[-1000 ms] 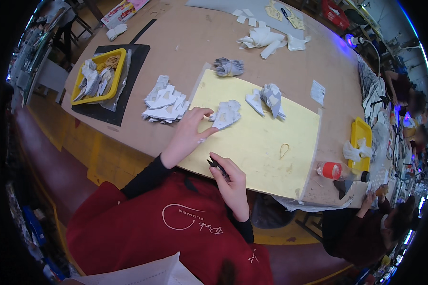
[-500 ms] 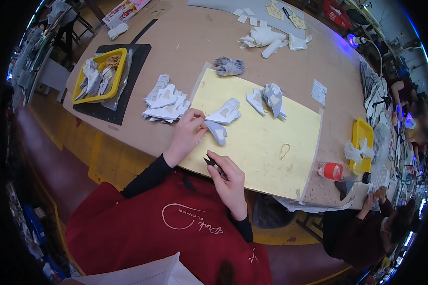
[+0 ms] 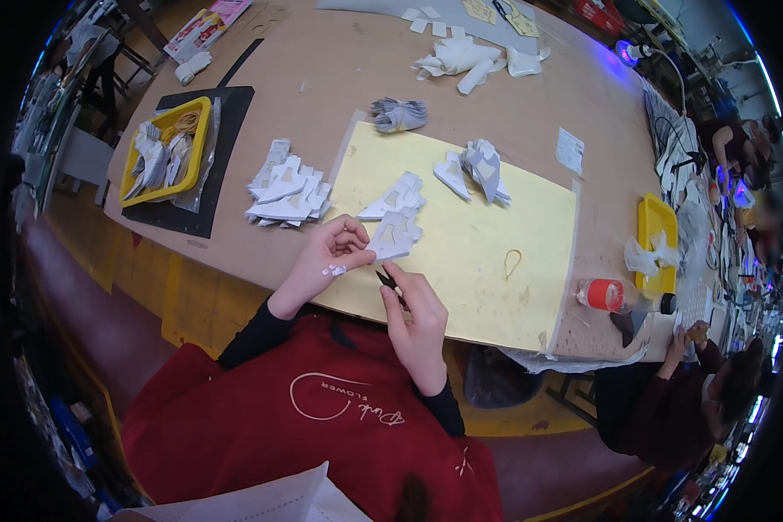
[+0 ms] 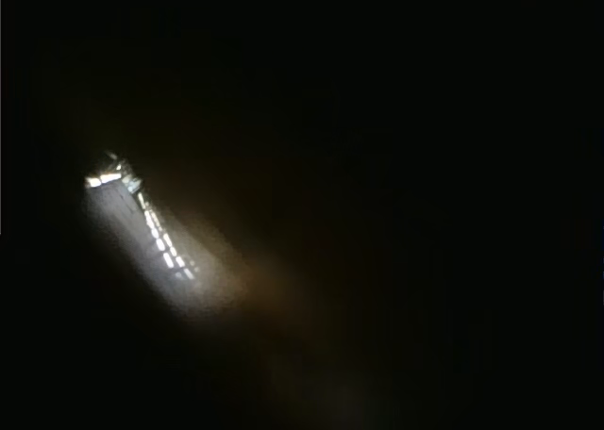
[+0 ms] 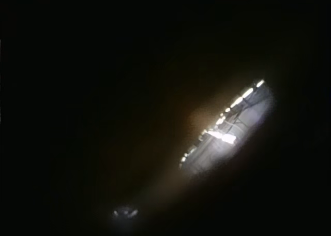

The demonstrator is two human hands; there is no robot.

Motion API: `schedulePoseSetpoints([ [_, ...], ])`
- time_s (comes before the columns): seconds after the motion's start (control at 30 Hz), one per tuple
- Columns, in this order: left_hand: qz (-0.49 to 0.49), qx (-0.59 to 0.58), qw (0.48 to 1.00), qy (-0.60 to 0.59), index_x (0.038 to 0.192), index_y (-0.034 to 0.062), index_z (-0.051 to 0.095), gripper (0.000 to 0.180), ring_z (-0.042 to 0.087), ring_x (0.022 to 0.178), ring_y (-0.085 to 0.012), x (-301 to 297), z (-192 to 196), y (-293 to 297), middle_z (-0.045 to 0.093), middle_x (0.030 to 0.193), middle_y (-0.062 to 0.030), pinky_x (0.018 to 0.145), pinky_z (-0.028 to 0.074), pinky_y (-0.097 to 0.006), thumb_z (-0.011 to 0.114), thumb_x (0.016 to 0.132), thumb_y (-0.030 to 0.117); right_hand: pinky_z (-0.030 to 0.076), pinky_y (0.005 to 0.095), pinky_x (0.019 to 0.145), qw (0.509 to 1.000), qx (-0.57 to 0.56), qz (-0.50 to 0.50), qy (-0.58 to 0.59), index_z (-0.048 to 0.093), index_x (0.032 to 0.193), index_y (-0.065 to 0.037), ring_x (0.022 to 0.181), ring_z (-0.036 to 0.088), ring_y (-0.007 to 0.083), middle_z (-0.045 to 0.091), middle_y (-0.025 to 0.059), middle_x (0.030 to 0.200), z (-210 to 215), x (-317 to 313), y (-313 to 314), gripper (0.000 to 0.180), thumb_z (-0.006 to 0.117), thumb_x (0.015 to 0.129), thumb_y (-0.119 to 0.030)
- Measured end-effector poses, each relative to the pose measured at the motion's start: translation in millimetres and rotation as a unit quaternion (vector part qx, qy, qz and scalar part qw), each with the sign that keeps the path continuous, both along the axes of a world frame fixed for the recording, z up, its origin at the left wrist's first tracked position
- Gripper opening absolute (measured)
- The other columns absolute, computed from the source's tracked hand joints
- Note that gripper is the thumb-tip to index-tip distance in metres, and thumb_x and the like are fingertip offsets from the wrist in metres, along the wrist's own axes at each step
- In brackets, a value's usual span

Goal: The person repeatedly picks up small white foam pieces from a pile on a yellow mat and trims their edges using a small knife. Trimmed pieces are placed back on the mat while offcuts accumulate nearby. The person handles the pieces one at a time throughout the clip.

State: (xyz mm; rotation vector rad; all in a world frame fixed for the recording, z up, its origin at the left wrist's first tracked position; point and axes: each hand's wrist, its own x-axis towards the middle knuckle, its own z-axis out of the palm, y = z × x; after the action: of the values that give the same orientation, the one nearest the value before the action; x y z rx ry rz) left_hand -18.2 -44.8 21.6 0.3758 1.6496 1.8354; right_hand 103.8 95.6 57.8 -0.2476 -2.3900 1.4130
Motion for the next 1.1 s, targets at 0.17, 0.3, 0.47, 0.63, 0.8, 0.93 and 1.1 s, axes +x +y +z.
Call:
schedulePoseSetpoints([
  [0.17,-0.009,-0.003,0.997,0.082,0.117,0.0013,0.048,0.038,0.062,0.090,-0.0090,14,40,-2,0.066,0.090,-0.0041,0.081,0.046,-0.023,0.069,0.086,0.000,0.049,0.0293,0.059,1.000,0.008,-0.025,0.017,0.065,0.114,0.001,0.069,0.061,0.0215,0.064,0.0135,0.086,-1,-3,-2,0.029,0.065,0.085,0.003],
  [0.3,0.007,-0.004,0.983,0.184,0.118,0.0024,0.049,0.038,0.065,0.090,-0.0130,18,40,-5,0.067,0.091,-0.0048,0.084,0.048,-0.027,0.069,0.086,0.004,0.047,0.0278,0.056,0.999,-0.011,-0.026,0.026,0.065,0.114,0.001,0.064,0.057,0.0181,0.063,0.0121,0.086,6,-3,-5,0.030,0.065,0.084,0.004],
  [0.47,0.020,0.039,0.981,0.190,0.114,0.0025,0.052,0.035,0.065,0.094,-0.0146,21,34,-7,0.064,0.101,-0.0061,0.087,0.050,-0.028,0.070,0.084,0.003,0.042,0.0254,0.053,0.998,-0.041,-0.022,0.036,0.064,0.114,0.001,0.060,0.050,0.0130,0.060,0.0093,0.083,7,0,-7,0.031,0.066,0.084,0.004],
  [0.63,0.008,0.063,0.981,0.186,0.110,0.0018,0.053,0.032,0.063,0.099,-0.0137,21,34,-9,0.061,0.102,-0.0053,0.088,0.050,-0.027,0.071,0.083,0.002,0.041,0.0247,0.053,0.997,-0.059,-0.025,0.048,0.064,0.114,0.002,0.059,0.048,0.0118,0.058,0.0082,0.081,9,1,-8,0.031,0.067,0.083,0.005],
  [0.8,0.016,0.063,0.981,0.184,0.110,0.0019,0.053,0.031,0.064,0.098,-0.0144,23,34,-10,0.061,0.103,-0.0056,0.088,0.051,-0.028,0.070,0.084,0.002,0.043,0.0254,0.053,0.998,-0.037,-0.015,0.044,0.065,0.114,0.002,0.059,0.050,0.0130,0.060,0.0091,0.081,14,1,-5,0.032,0.067,0.082,0.006],
  [0.93,0.009,0.048,0.978,0.201,0.109,0.0016,0.053,0.030,0.065,0.098,-0.0159,23,35,-11,0.061,0.102,-0.0059,0.089,0.051,-0.030,0.070,0.084,0.003,0.045,0.0261,0.054,0.998,-0.023,-0.015,0.051,0.066,0.112,0.002,0.061,0.054,0.0147,0.063,0.0110,0.083,14,1,-4,0.031,0.068,0.082,0.006],
  [1.1,0.001,0.042,0.971,0.236,0.108,0.0016,0.053,0.029,0.066,0.097,-0.0188,22,35,-10,0.062,0.100,-0.0067,0.092,0.052,-0.033,0.070,0.084,0.003,0.045,0.0258,0.054,0.998,-0.029,-0.020,0.046,0.066,0.112,0.002,0.062,0.054,0.0139,0.063,0.0105,0.083,15,2,-4,0.030,0.068,0.082,0.006],
])
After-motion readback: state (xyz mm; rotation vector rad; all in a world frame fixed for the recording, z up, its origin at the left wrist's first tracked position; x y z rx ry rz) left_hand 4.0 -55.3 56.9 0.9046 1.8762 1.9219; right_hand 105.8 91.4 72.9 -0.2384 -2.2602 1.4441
